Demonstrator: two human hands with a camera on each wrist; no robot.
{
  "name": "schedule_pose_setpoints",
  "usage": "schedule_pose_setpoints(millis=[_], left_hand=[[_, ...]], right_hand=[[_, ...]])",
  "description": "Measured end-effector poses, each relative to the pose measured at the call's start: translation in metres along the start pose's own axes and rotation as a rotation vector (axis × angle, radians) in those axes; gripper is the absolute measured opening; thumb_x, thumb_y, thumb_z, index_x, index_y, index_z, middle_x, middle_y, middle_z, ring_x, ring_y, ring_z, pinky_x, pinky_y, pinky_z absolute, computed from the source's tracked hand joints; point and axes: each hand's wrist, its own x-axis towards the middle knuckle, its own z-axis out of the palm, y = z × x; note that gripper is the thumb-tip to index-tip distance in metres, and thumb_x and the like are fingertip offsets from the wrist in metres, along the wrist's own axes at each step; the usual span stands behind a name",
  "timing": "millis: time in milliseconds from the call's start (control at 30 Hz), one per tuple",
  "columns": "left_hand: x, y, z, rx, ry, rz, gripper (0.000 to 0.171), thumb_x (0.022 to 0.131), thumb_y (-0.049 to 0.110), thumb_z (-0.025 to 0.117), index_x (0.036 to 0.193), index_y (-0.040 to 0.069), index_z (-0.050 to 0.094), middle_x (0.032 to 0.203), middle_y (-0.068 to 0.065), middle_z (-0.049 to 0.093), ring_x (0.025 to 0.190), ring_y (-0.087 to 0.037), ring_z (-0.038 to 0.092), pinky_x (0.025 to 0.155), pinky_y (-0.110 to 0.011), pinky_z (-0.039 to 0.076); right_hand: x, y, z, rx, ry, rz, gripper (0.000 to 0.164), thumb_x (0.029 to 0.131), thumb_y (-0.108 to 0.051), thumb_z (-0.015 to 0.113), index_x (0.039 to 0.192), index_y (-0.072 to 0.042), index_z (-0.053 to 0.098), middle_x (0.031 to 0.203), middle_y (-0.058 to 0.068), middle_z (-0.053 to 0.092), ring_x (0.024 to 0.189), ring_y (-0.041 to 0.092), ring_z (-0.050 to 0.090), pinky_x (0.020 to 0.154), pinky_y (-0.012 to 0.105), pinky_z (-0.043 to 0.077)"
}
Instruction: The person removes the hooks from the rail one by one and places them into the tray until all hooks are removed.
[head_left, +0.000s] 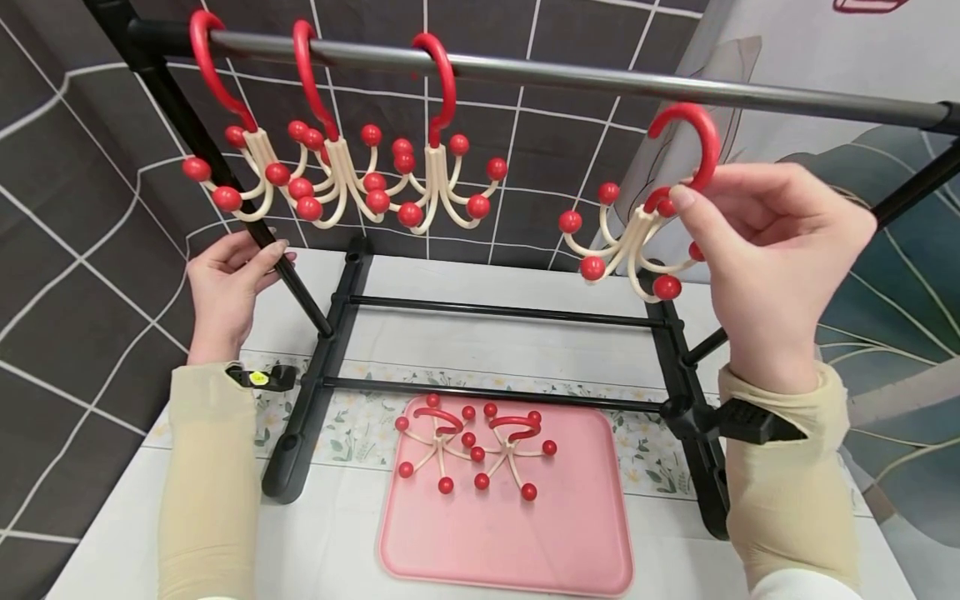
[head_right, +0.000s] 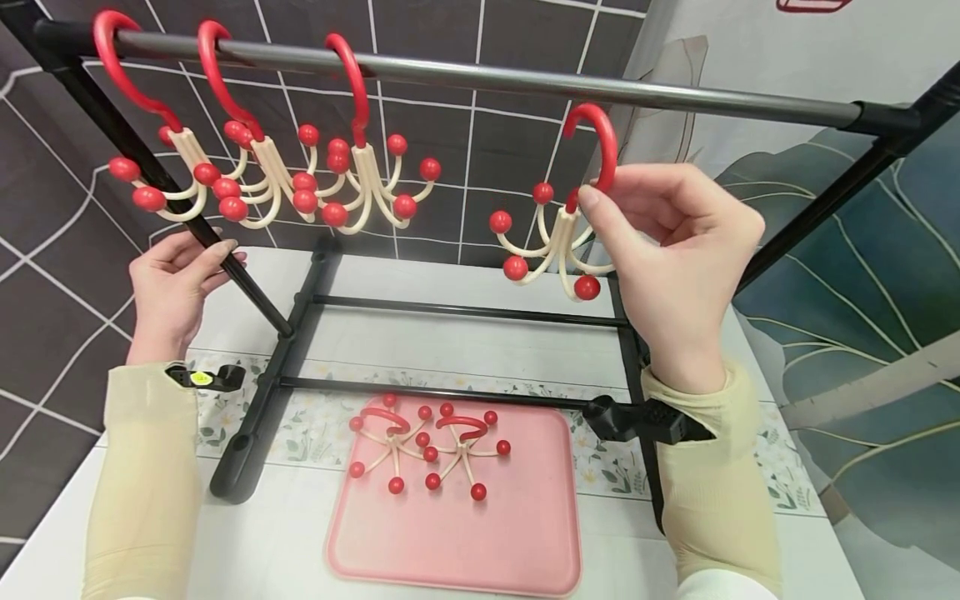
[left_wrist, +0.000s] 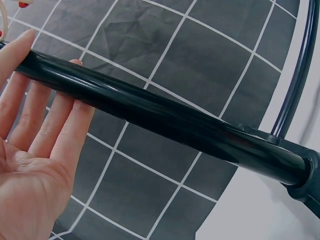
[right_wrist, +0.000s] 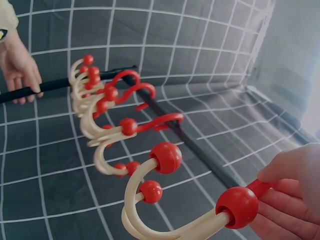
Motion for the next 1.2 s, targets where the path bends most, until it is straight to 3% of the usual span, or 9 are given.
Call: schedule_pose_setpoints(millis=[167, 433, 567, 800, 1200], left_hand=[[0.0, 0.0, 0.001, -0.015, -0.005, -0.003, 0.031, 0.084, -0.004, 0.081, 0.114, -0.008, 0.072, 0.094, -0.012, 0.075, 0.082, -0.018, 0.076, 0.074, -0.025, 0.06], [0.0, 0.0, 0.0, -0.001, 0.002, -0.005, 0.029, 0.084, -0.003, 0.081, 0.113, -0.005, 0.074, 0.095, -0.011, 0.075, 0.081, -0.018, 0.075, 0.075, -0.024, 0.059], [0.0, 0.0, 0.0, 0.007, 0.003, -0.009, 0.03, 0.084, -0.003, 0.081, 0.113, -0.004, 0.074, 0.096, -0.011, 0.075, 0.082, -0.017, 0.075, 0.075, -0.024, 0.059], [0.0, -0.001, 0.001, 0.027, 0.007, -0.006, 0.036, 0.085, -0.002, 0.081, 0.118, -0.011, 0.069, 0.096, -0.011, 0.075, 0.082, -0.017, 0.076, 0.076, -0.024, 0.059], [0.0, 0.0, 0.002, 0.03, 0.012, -0.021, 0.033, 0.084, -0.002, 0.082, 0.116, -0.006, 0.073, 0.096, -0.01, 0.075, 0.082, -0.017, 0.076, 0.075, -0.024, 0.059]], right_hand=[[-0.013, 0.005, -0.005, 0.016, -0.019, 0.058, 0.021, 0.082, 0.001, 0.082, 0.099, 0.012, 0.075, 0.09, 0.019, 0.074, 0.067, 0.018, 0.07, 0.065, 0.021, 0.056], [-0.03, 0.02, -0.012, -0.027, -0.102, 0.137, 0.021, 0.082, 0.005, 0.081, 0.102, 0.011, 0.075, 0.094, 0.014, 0.075, 0.085, 0.017, 0.075, 0.08, 0.022, 0.058], [-0.041, 0.032, -0.017, -0.068, -0.174, 0.154, 0.019, 0.084, 0.005, 0.08, 0.102, 0.009, 0.075, 0.094, 0.013, 0.075, 0.083, 0.016, 0.074, 0.079, 0.022, 0.058], [-0.06, 0.049, -0.024, -0.07, -0.253, 0.261, 0.022, 0.082, 0.008, 0.08, 0.103, 0.01, 0.073, 0.095, 0.008, 0.076, 0.083, 0.013, 0.075, 0.08, 0.021, 0.057], [-0.082, 0.061, -0.033, -0.092, -0.366, 0.335, 0.02, 0.084, 0.008, 0.079, 0.103, 0.008, 0.073, 0.096, 0.008, 0.076, 0.084, 0.011, 0.075, 0.078, 0.022, 0.058]])
